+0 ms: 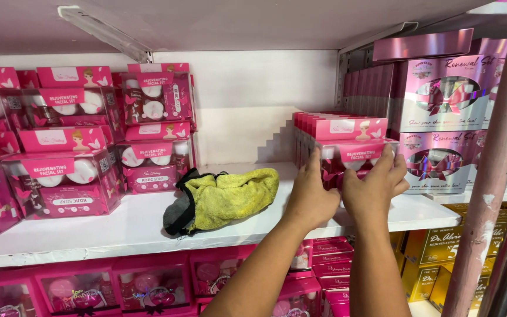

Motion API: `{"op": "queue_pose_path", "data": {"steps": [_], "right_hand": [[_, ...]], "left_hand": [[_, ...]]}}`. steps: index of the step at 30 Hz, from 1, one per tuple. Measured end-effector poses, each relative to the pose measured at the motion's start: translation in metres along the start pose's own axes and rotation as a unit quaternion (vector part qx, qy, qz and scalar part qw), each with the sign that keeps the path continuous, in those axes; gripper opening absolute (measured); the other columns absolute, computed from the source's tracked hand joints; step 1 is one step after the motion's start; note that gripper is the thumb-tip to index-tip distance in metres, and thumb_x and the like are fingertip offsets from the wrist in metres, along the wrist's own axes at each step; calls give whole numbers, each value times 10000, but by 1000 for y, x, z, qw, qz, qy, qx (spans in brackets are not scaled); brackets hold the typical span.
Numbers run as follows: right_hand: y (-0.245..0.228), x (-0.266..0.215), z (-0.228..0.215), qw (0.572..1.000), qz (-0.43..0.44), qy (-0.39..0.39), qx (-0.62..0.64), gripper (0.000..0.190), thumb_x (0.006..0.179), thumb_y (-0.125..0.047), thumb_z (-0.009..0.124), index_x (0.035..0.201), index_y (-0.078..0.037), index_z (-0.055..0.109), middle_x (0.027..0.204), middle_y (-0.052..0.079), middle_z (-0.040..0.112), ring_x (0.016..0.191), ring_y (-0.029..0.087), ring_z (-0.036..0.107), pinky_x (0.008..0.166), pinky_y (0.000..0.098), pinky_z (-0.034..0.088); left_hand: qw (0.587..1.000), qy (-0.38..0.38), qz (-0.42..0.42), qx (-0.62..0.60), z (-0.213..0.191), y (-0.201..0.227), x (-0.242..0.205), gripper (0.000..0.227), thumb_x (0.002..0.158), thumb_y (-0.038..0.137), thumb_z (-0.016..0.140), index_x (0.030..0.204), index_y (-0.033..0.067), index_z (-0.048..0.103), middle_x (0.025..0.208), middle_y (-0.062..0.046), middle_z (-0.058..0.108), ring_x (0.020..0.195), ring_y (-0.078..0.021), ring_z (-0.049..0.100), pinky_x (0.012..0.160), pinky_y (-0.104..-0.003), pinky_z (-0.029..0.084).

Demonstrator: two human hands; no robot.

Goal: Wiping down beauty product boxes with a cloth and organizing them on a retail shelf.

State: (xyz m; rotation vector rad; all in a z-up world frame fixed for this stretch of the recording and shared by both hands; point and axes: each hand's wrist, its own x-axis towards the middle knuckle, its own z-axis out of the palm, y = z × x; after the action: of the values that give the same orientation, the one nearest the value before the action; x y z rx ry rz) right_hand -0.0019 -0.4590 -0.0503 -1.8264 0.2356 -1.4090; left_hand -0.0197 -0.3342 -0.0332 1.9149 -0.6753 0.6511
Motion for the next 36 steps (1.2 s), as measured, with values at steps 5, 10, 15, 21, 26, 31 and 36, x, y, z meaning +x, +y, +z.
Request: {"op": "queue_pose_path", "data": {"steps": [5, 10, 15, 21, 26, 31, 36], "right_hand": [[10, 1, 3, 999, -20, -6, 26, 907, 801, -118, 746, 1591, -35, 308, 1637, 345, 139, 1457, 537, 168, 1185, 573, 271], [8, 0, 2, 999, -22, -8, 31, 913, 804, -107, 740, 1602, -24, 305, 1639, 368, 120, 1479, 547, 139, 1211, 570, 211], [-3, -4, -5, 999, 1, -8, 35, 914, 796, -136, 748, 1597, -51, 316, 1652, 340, 148, 1478, 532, 165, 1221, 564, 236], [2, 1, -3, 998, 61, -2, 16, 1009, 795, -248, 795, 1608, -51, 233, 1641, 345, 115, 1516, 508, 84, 1161, 632, 206], [1, 3, -5, 996, 81, -19, 21, 1075, 793, -332, 781, 1633, -53, 172, 1664, 322, 126, 1546, 480, 85, 1201, 625, 176], [-4, 3, -6, 994, 98, -44, -1, 1077, 796, -367, 759, 1659, -85, 178, 1683, 324, 125, 1570, 465, 119, 1244, 608, 194], [-10, -4, -9, 999, -22, 16, -22, 1071, 838, -375, 774, 1679, -99, 170, 1712, 311, 47, 1599, 450, 17, 1228, 637, 115]], "left_hand": [[999, -46, 7, -24, 1, 0, 1, 968, 777, 53, 627, 1616, 17, 147, 1412, -297, 532, 1282, -391, 577, 1067, -400, 464], [998, -62, 8, -33, 3, -2, 2, 963, 782, 43, 593, 1623, 0, 126, 1409, -309, 532, 1272, -393, 582, 1067, -404, 463], [999, -46, -12, 8, 6, -7, 2, 880, 828, 100, 600, 1587, -60, 185, 1482, -319, 471, 1366, -399, 505, 1132, -413, 408], [999, -49, 9, -4, 6, -8, 3, 857, 819, 110, 586, 1572, -58, 214, 1621, -252, 320, 1492, -368, 339, 1203, -401, 301], [997, -79, -13, 13, 3, -5, 3, 908, 812, 100, 589, 1584, -65, 140, 1636, -271, 253, 1491, -387, 316, 1199, -412, 292], [991, -109, -80, 4, -9, 13, -4, 924, 818, 149, 558, 1612, -18, 115, 1617, -252, 302, 1450, -386, 394, 1170, -426, 342], [991, 112, 57, -45, 9, -13, 3, 839, 854, 36, 541, 1595, -72, 163, 1669, -300, 161, 1560, -427, 190, 1244, -435, 242]]}}
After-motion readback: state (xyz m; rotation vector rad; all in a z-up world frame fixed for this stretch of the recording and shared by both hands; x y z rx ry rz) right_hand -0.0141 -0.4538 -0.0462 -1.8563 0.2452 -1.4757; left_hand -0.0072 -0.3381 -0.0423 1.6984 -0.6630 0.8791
